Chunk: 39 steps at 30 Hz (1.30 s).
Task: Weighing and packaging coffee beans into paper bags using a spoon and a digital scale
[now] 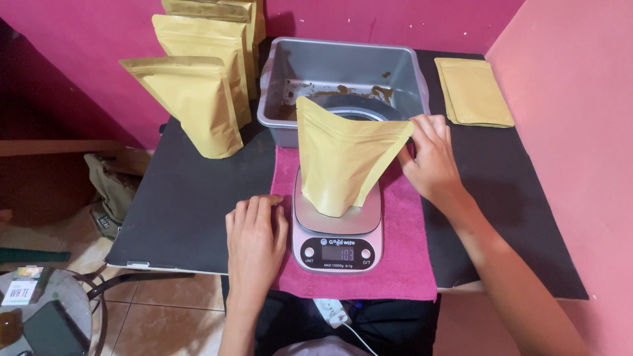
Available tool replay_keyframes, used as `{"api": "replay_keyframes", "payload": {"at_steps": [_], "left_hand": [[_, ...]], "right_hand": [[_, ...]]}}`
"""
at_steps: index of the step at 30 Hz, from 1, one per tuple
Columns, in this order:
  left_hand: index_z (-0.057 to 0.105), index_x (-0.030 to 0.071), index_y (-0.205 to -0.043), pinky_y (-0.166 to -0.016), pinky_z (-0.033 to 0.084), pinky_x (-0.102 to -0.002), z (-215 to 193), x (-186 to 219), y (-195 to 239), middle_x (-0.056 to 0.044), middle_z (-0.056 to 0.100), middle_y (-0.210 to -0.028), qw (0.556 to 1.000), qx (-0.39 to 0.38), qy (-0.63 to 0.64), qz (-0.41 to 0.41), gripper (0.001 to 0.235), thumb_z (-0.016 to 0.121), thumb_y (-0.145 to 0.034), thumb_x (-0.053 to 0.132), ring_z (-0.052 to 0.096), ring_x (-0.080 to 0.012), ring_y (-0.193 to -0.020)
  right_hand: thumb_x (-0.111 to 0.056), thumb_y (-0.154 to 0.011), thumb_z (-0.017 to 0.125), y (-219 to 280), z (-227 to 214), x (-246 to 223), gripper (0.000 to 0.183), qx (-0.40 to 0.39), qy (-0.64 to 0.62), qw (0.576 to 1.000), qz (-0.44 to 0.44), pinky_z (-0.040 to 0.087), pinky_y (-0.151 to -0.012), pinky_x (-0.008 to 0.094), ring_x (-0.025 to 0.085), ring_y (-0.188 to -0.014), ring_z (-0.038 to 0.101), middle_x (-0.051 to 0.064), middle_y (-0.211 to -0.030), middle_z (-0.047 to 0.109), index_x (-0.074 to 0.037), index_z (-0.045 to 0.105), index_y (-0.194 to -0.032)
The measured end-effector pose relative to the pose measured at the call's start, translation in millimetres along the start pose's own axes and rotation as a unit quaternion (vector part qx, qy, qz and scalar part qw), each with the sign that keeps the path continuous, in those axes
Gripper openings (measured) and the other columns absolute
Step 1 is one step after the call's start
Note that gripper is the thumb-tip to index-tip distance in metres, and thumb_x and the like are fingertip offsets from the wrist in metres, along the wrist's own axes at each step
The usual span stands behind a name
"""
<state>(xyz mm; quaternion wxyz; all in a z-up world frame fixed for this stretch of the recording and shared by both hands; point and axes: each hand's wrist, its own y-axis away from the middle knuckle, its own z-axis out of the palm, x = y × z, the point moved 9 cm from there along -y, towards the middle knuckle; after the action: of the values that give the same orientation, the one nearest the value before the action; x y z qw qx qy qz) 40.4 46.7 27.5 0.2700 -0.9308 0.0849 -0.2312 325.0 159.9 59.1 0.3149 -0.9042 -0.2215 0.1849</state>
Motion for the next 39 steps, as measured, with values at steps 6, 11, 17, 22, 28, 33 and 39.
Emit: {"api": "replay_keyframes", "payload": {"at_steps": [6, 11, 17, 22, 28, 33, 39], "left_hand": [[0.069, 0.014, -0.109, -0.088, 0.045, -0.038, 0, 0, 0, -0.003, 0.065, -0.094, 1.0, 0.002, -0.009, 0.002, 0.013, 0.06, -0.099, 0.015, 0.062, -0.0238, -0.101], [0.069, 0.014, -0.108, -0.087, 0.045, -0.037, -1, 1, 0, -0.003, 0.065, -0.093, 1.0, 0.01, -0.005, 0.006, 0.012, 0.061, -0.099, 0.014, 0.062, -0.0236, -0.1], [0.07, 0.014, -0.108, -0.087, 0.045, -0.037, -1, 0, 0, -0.003, 0.065, -0.093, 1.0, 0.012, -0.005, 0.007, 0.013, 0.061, -0.098, 0.013, 0.062, -0.0238, -0.1], [0.067, 0.015, -0.109, -0.088, 0.044, -0.039, 2, -1, -4, -0.004, 0.063, -0.094, 0.999, -0.009, -0.042, 0.009, 0.014, 0.06, -0.099, 0.022, 0.059, -0.0247, -0.1], [0.064, 0.01, -0.109, -0.084, 0.047, -0.04, 23, -2, -50, -0.009, 0.064, -0.104, 0.985, -0.045, -0.12, 0.112, 0.022, 0.064, -0.094, 0.026, 0.059, -0.0286, -0.103], [0.065, 0.011, -0.105, -0.082, 0.049, -0.043, 79, -34, -90, -0.008, 0.063, -0.1, 0.974, -0.086, -0.154, 0.141, 0.021, 0.061, -0.093, 0.028, 0.06, -0.0297, -0.101], [0.067, 0.014, -0.1, -0.08, 0.046, -0.039, 104, -37, -96, -0.003, 0.06, -0.097, 0.971, -0.102, -0.151, 0.157, 0.015, 0.061, -0.091, 0.024, 0.059, -0.0255, -0.099]], "right_hand": [[-0.017, -0.101, 0.068, 0, 1, 1, 0.009, -0.001, 0.0, 1.0, 0.005, 0.041, -0.095, 0.04, 0.025, -0.112, 0.05, 0.0, -0.102, 0.054, -0.012, 0.062, -0.104], [-0.017, -0.101, 0.068, 1, 2, 2, 0.009, 0.003, 0.004, 1.0, 0.0, 0.042, -0.095, 0.04, 0.025, -0.111, 0.05, 0.001, -0.101, 0.054, -0.011, 0.062, -0.103], [-0.016, -0.1, 0.069, 0, 1, 1, 0.009, 0.002, 0.004, 1.0, 0.001, 0.042, -0.095, 0.041, 0.025, -0.111, 0.051, 0.001, -0.102, 0.054, -0.011, 0.062, -0.104], [-0.018, -0.1, 0.069, 4, 3, 3, 0.01, -0.002, 0.003, 1.0, -0.01, 0.042, -0.097, 0.042, 0.027, -0.112, 0.051, 0.002, -0.103, 0.055, -0.011, 0.063, -0.105], [-0.017, -0.102, 0.066, 3, 4, 4, 0.009, -0.003, 0.006, 1.0, -0.003, 0.043, -0.099, 0.042, 0.027, -0.114, 0.05, 0.001, -0.104, 0.055, -0.012, 0.063, -0.109], [-0.015, -0.104, 0.06, 4, 7, 15, 0.016, 0.006, 0.014, 1.0, 0.002, 0.045, -0.093, 0.046, 0.031, -0.112, 0.053, 0.004, -0.108, 0.06, -0.012, 0.066, -0.119], [-0.019, -0.104, 0.061, 2, -4, 3, 0.008, 0.013, 0.014, 1.0, 0.004, 0.045, -0.089, 0.042, 0.029, -0.108, 0.055, 0.003, -0.1, 0.06, -0.013, 0.065, -0.108]]}}
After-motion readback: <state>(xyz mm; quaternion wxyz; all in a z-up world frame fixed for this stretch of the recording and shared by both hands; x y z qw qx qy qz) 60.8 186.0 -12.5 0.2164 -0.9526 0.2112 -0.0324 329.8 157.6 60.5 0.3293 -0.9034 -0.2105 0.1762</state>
